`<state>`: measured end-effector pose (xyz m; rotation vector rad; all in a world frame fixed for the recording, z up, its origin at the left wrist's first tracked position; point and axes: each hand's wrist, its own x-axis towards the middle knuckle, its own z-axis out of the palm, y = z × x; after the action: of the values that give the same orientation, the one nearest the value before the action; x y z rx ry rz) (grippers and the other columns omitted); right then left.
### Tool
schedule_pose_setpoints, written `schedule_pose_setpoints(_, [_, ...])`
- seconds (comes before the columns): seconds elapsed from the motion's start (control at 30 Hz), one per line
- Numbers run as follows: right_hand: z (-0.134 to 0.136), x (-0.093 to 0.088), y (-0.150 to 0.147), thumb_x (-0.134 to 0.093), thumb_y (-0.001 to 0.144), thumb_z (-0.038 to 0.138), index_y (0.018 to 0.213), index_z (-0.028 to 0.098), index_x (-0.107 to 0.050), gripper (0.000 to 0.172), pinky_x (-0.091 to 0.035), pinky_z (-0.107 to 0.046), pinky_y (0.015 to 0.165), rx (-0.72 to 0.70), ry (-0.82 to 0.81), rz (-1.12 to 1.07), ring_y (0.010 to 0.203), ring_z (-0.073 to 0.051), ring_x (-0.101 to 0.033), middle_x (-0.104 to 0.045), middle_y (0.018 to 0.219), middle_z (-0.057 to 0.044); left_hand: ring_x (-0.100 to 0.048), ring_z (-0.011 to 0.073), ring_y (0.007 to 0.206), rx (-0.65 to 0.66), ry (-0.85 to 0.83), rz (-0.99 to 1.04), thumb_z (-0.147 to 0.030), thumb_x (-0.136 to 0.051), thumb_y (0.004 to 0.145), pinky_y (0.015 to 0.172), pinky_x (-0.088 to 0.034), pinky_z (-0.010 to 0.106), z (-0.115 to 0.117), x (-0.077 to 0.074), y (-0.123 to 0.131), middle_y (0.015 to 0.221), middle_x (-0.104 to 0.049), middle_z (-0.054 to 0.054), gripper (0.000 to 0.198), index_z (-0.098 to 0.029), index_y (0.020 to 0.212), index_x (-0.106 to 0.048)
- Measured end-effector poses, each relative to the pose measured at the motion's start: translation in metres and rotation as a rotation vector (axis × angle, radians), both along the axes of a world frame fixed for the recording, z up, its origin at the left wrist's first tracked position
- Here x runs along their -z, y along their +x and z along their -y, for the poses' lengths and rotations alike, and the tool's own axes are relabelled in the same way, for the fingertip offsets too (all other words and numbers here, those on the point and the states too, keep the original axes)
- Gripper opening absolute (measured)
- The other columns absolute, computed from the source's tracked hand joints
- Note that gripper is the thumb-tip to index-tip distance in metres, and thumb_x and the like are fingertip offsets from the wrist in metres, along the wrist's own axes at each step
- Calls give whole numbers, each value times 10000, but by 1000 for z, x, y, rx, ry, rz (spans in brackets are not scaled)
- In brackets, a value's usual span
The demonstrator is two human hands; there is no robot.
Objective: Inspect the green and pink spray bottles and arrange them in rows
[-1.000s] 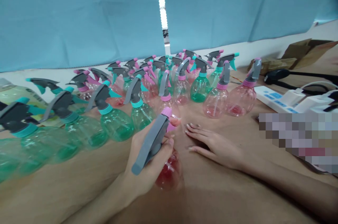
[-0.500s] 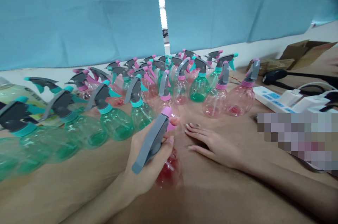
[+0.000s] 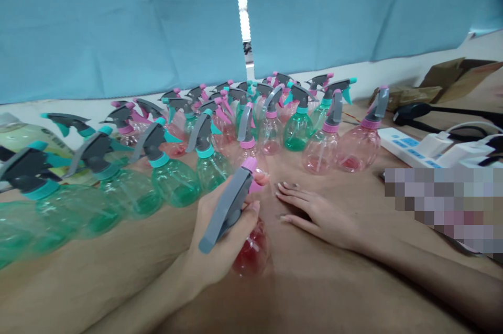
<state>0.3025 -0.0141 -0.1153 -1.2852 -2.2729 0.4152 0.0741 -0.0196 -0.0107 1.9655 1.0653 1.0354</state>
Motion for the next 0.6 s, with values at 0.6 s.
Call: schedule_pose_setpoints(0.6, [-1,1,0,-481,942,507,1424,209,-448,567,-306,-510,1138,0,-9,3,1385,-273,-364,-423,1483,-93,-511,153,491,32,8,-80,-237,-526,769,532,-447,294,1,-11,-1,596,-569,-33,182,-240,907,-644])
